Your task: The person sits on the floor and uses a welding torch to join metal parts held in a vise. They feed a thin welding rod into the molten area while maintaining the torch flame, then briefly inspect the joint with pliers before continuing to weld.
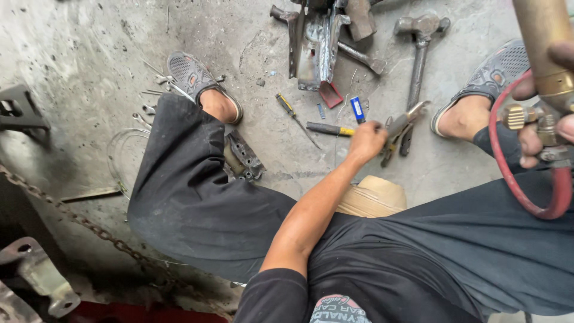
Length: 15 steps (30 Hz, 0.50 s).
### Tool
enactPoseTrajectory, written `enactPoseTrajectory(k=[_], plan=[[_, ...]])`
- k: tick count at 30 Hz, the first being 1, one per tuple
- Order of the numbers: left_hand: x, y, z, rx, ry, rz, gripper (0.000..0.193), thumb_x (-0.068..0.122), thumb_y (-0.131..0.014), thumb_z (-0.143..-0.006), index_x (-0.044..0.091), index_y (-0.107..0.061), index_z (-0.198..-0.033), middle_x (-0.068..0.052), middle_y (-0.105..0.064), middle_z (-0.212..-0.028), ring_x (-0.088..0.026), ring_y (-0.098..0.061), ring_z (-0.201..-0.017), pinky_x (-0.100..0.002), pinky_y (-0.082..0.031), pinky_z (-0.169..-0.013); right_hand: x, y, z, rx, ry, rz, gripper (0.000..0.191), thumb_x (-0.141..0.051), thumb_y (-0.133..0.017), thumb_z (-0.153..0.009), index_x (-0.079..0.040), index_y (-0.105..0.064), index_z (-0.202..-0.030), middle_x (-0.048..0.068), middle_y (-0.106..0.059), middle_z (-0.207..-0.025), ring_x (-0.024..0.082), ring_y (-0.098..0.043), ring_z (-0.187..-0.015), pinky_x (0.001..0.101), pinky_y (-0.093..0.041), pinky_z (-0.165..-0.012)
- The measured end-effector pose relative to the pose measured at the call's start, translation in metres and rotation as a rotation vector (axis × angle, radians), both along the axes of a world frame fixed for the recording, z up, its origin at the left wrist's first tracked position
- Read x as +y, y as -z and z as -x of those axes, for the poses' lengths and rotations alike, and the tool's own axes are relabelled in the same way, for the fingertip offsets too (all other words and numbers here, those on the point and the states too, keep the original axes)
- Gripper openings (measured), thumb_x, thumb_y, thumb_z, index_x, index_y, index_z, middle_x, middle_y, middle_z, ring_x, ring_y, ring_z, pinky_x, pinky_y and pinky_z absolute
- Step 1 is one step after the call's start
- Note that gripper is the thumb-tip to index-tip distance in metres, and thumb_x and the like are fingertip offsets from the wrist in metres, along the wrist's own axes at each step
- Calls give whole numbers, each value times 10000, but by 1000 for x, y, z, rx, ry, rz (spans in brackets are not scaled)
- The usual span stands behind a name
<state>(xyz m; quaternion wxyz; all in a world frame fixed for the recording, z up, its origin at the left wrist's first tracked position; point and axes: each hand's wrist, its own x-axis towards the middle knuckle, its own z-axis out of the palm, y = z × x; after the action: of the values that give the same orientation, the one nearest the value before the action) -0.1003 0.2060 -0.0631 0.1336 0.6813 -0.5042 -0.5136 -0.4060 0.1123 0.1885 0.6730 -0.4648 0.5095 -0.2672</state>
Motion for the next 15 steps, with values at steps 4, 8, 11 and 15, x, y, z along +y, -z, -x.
enactPoseTrajectory(k=[4,8,11,15], plan=[[13,3,-66,-422,-140,57,323,228,-746,-826,-2,-688,-1044,-218,-710,-1019,-410,-666,-986,-521,-531,-845,5,-4,-9,-11,25,-3,787,-66,-502,-1038,-61,-175,-1753,292,-522,-1327,305,-675,-870,442,-641,-678],[28,-5,-105,-494,80,-280,404,362,-809,-837,-2,-714,-986,-256,-717,-1020,-432,-685,-1005,-517,-558,-867,8,-13,-17,-13,64,8,816,-42,-503,-1009,-61,-191,-1763,293,-552,-1319,306,-671,-872,442,-633,-666],[28,-4,-94,-457,120,-252,317,324,-777,-809,56,-757,-977,-223,-735,-1044,-413,-692,-1029,-516,-557,-891,8,-40,-36,-11,114,16,839,-25,-504,-988,-62,-203,-1770,294,-574,-1314,306,-668,-874,442,-626,-658],[18,-2,-80,-426,134,-203,232,210,-684,-829,119,-767,-1025,-204,-742,-1051,-405,-694,-1031,-518,-558,-899,-6,-86,-67,-5,145,39,871,-1,-506,-959,-62,-219,-1780,296,-604,-1306,306,-664,-876,442,-618,-646]])
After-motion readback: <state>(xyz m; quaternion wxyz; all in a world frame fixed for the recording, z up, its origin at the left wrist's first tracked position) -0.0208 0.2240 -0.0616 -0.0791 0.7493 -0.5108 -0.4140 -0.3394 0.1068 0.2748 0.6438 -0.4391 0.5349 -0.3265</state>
